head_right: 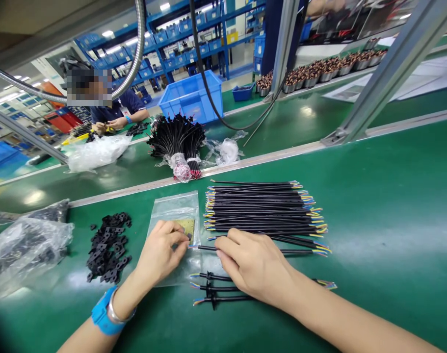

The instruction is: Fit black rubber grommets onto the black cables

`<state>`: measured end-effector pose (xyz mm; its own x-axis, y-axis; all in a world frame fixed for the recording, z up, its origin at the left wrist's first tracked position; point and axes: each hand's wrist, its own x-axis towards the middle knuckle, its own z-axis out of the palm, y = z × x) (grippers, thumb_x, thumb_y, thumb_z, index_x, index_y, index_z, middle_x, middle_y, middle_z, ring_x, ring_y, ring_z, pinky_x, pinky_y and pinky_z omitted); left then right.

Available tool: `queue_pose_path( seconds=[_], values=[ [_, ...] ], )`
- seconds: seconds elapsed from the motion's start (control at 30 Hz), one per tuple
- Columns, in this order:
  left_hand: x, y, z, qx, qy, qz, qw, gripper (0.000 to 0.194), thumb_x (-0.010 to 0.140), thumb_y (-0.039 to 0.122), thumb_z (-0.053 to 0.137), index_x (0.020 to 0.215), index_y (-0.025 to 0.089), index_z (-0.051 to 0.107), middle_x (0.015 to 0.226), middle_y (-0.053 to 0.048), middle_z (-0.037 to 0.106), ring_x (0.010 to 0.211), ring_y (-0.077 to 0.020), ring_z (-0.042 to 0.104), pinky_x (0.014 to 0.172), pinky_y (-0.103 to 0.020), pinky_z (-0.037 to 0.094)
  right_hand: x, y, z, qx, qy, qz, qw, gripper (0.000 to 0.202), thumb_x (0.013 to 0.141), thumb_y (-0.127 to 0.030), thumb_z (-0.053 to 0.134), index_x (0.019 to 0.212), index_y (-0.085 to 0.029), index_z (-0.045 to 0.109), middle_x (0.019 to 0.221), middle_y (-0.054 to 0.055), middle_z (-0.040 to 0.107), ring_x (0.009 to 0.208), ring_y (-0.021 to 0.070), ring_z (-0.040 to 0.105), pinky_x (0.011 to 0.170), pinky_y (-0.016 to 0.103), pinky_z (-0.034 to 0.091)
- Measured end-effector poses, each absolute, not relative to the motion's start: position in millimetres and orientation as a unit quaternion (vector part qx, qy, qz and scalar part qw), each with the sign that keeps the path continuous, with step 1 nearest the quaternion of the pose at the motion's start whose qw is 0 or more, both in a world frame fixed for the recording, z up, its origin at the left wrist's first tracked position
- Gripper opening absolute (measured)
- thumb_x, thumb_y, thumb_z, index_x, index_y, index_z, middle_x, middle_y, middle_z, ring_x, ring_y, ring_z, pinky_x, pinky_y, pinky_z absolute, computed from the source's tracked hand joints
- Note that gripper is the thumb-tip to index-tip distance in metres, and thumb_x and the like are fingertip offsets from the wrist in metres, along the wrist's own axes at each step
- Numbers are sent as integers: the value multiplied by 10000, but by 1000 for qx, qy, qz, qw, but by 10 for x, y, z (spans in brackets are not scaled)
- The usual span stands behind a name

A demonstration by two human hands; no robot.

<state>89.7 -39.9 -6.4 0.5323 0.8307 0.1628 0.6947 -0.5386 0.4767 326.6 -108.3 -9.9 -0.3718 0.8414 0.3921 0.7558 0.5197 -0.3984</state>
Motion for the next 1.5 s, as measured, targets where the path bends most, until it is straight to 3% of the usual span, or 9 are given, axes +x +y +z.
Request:
queue_pose_path(
  seconds=[0.17,0.3,0.57,0.8,1.03,1.2,1.5],
  values=[
    [904,-456,-43,585,487,307,571,190,840,312,595,714,184,532,992,-61,710,647,-130,607,712,-312,483,3233,-1088,-111,-475,-824,74,299,256,956,-212,386,948,-177,639,723,25,571,637,138,553,606,249,418],
    [940,-547,1,479,455,337,671,263,799,347,678,710,167,508,1010,-83,719,675,-117,645,718,-274,491,3217,-1090,-134,-475,-819,72,314,256,963,-221,385,960,-176,637,714,21,567,623,134,544,575,247,399],
    [940,-598,-39,473,451,352,671,269,770,335,716,691,162,526,1014,-63,702,642,-95,643,730,-265,500,3203,-1099,-131,-473,-825,79,300,271,963,-216,373,929,-176,639,702,20,581,615,132,553,569,250,408],
    [920,-629,-56,531,425,348,645,238,669,230,799,723,172,574,1014,-74,688,928,-176,637,812,-283,505,3197,-1111,-128,-471,-815,93,325,267,965,-217,369,926,-174,630,704,21,591,611,133,552,572,252,408],
    [1011,-694,-85,474,438,347,681,432,527,173,877,883,210,635,879,-20,690,675,-111,625,637,-213,512,3158,-1162,-98,-461,-826,65,318,213,950,-227,400,930,-181,608,705,12,571,591,135,520,568,252,385],
    [1058,-726,-154,509,428,381,643,254,485,188,889,663,188,708,734,5,595,613,-92,555,557,-187,469,3097,-1223,-91,-430,-852,-7,298,254,953,-188,364,848,-177,595,653,8,551,544,143,489,508,275,331],
    [1071,-806,-101,611,422,363,563,196,471,181,882,555,245,717,656,-36,640,606,-168,596,551,-259,488,3033,-1312,-73,-435,-839,73,318,266,937,-161,319,829,-171,561,656,16,571,534,146,495,544,268,359]
  ],
)
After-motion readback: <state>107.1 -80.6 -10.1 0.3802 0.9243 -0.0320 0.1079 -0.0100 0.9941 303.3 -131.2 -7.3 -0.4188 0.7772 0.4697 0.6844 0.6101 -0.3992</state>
